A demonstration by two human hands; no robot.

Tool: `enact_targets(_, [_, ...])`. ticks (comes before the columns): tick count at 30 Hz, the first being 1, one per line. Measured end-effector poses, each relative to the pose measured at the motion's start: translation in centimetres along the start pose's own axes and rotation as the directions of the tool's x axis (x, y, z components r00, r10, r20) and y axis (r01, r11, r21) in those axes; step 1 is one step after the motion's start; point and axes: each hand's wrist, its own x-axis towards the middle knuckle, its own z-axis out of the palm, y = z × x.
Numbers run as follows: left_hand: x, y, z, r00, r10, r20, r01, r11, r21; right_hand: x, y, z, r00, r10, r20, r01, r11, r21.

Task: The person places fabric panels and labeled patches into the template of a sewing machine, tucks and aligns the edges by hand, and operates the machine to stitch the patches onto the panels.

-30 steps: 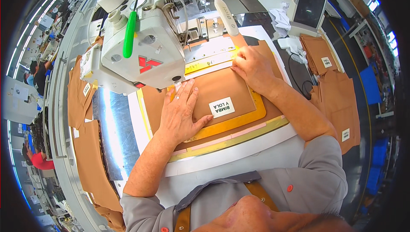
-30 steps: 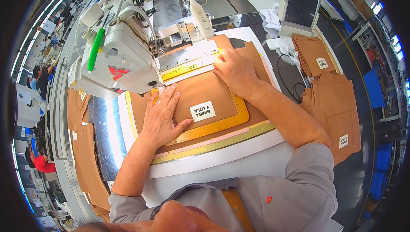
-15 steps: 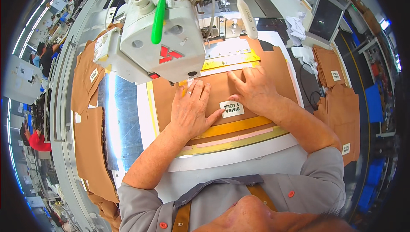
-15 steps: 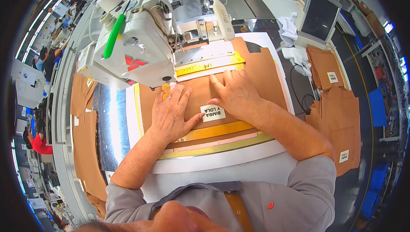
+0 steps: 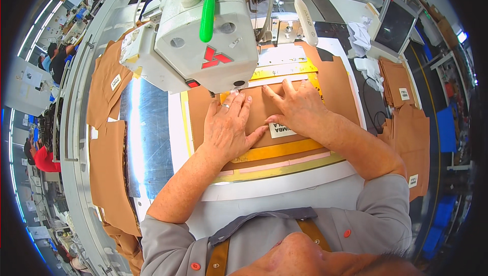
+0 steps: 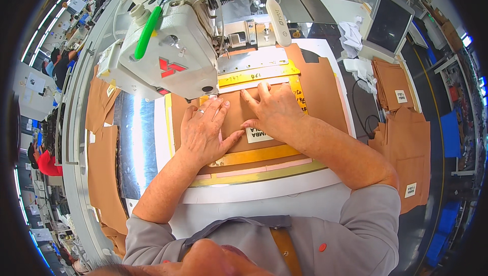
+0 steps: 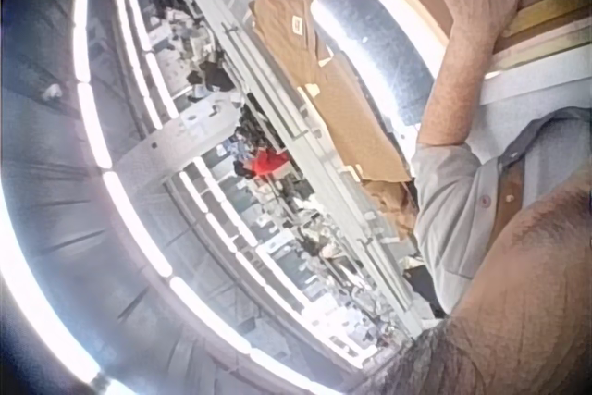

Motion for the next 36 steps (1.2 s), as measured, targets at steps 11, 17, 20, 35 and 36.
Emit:
enact_targets(11, [-0.4, -0.3, -0.7, 0.999, -0.025, 0.036, 0.025, 1.0, 0.011, 0.3, -0.4, -0.1, 1.0, -0.013, 0.021, 0.012, 0.999, 0.046])
enact_targets(17, [-1.0, -1.5, -0.8, 1.0, -0.005, 0.031, 0.005, 1.0, -0.001, 0.6, -0.6, 0.0, 1.0, -0.03, 0.006, 0.029, 0.997, 0.077])
enact_targets(20, [-1.5, -2.1, -0.7, 0.999, -0.024, 0.026, 0.025, 0.999, -0.022, 0.8, -0.7, 0.8, 0.995, -0.043, -0.089, 0.054, 0.992, 0.116])
enact_targets(35, [-3.3, -4.8, -2.5, 0.994, -0.083, 0.064, 0.083, 0.997, 0.006, 0.0, 0.2, 0.6, 0.981, -0.066, -0.183, 0.081, 0.994, 0.077])
enact_targets(36, [-3.5, -5.1, -2.5, 0.994, -0.089, 0.062, 0.089, 0.996, 0.011, -0.1, 0.4, 0.6, 0.981, -0.066, -0.184, 0.082, 0.994, 0.079])
